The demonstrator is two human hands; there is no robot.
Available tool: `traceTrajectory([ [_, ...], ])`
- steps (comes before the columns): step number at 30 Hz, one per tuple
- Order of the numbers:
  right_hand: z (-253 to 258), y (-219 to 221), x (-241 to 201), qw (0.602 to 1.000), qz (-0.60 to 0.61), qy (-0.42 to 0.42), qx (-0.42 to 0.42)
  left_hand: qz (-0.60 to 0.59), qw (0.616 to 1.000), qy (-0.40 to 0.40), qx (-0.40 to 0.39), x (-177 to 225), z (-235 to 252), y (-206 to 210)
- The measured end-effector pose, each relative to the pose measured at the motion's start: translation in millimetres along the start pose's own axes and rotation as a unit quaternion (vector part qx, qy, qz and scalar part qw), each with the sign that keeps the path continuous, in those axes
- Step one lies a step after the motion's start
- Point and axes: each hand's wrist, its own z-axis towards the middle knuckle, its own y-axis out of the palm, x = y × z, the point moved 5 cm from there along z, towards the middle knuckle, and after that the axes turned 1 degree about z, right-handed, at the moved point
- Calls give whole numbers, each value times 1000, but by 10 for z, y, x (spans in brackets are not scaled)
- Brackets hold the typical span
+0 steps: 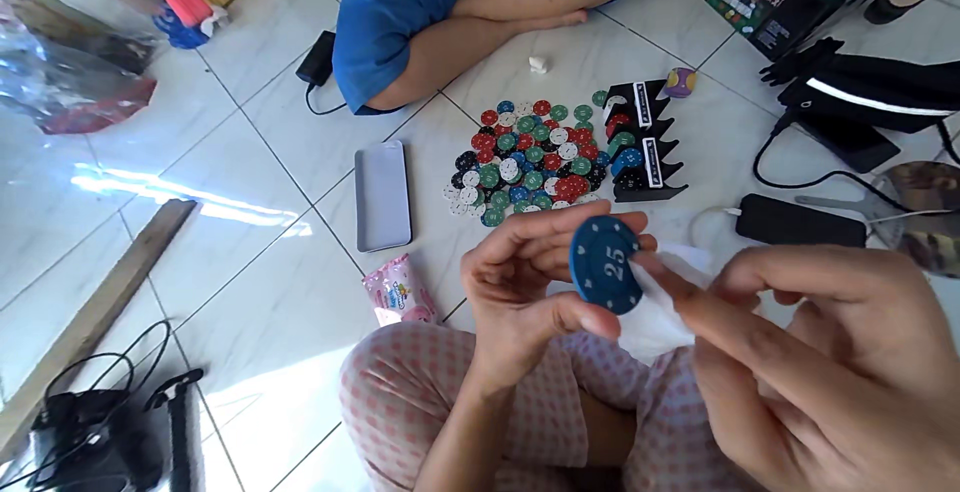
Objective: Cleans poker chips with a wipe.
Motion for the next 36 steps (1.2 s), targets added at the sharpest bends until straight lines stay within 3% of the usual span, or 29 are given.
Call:
traceTrajectory([
  [9, -16, 49, -49, 1000, -4, -3, 15, -1, 998, -25, -54, -3, -10, 111],
  [18, -16, -86, -91, 999, -30, -23, 1, -50, 998, -21, -36, -16, -22, 19],
  [28, -11, 2, -75, 999, -36, -4, 14, -15, 998, -24, -59, 2, -12, 111],
  [36, -13, -44, -61, 999, -53, -7, 7, -15, 999, -14, -32, 1, -14, 12],
])
